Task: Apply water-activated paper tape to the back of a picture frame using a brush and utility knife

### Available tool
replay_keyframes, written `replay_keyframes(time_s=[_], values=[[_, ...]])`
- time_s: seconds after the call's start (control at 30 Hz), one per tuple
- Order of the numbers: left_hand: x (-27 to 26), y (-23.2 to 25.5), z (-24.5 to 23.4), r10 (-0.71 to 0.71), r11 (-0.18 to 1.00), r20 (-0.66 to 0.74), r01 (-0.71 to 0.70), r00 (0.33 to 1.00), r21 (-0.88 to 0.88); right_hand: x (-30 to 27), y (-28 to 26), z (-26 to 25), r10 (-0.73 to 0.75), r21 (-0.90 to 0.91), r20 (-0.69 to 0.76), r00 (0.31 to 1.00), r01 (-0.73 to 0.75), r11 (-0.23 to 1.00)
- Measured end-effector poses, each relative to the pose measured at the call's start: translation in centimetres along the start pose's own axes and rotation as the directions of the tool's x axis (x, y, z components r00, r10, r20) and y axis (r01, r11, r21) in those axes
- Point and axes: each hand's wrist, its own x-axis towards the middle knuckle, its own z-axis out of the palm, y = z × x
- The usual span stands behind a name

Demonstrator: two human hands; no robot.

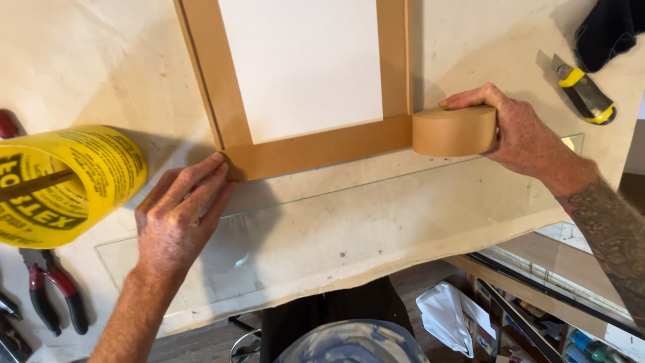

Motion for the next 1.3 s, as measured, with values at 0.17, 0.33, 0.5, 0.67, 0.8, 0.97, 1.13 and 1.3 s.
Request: replay_keyframes(time_s=[0.17, 0.33, 0.5, 0.67, 0.8, 0.97, 1.13, 1.3], values=[[0.2, 0.0, -0.2, 0.009, 0.999, -0.001, -0.009, 1.0, -0.033, 0.1, -1.0, 0.1, 0.058, -0.008, 0.002, 0.998, -0.058, 0.998], [0.8, 0.2, -0.6, 0.009, 1.0, 0.052, -0.008, 0.999, -0.019, 0.0, 0.7, 0.1, 0.099, 0.122, 0.013, 0.995, -0.1, 0.987], [-0.1, 0.6, 1.0, -0.184, 0.977, 0.053, 0.189, 0.981, -0.096, -0.6, -1.1, -0.4, 0.176, 0.241, -0.035, 0.984, -0.162, 0.957], [-0.3, 4.1, 1.2, -0.585, 0.754, 0.092, 0.583, 0.806, -0.303, -1.1, 0.1, 0.6, 0.095, 0.308, -0.166, 0.982, -0.04, 0.95], [4.9, 11.5, 1.9, -0.323, 0.93, -0.054, 0.306, 0.945, -0.206, -1.4, 0.5, 0.6, -0.039, 0.292, -0.311, 0.949, 0.134, 0.947], [10.7, 16.0, 10.7, 0.037, 0.998, -0.054, -0.04, 0.998, -0.05, -2.3, 1.8, 2.2, -0.124, 0.183, -0.396, 0.91, 0.21, 0.961], [10.1, 17.4, 14.4, -0.148, 0.985, 0.076, 0.14, 0.986, 0.1, -3.5, 3.3, 2.5, -0.068, 0.194, -0.587, 0.807, 0.222, 0.955], [11.8, 18.9, 14.1, -0.417, 0.907, 0.251, 0.417, 0.874, 0.053, -4.1, 4.5, 2.1, 0.101, 0.359, -0.687, 0.719, 0.216, 0.908]])
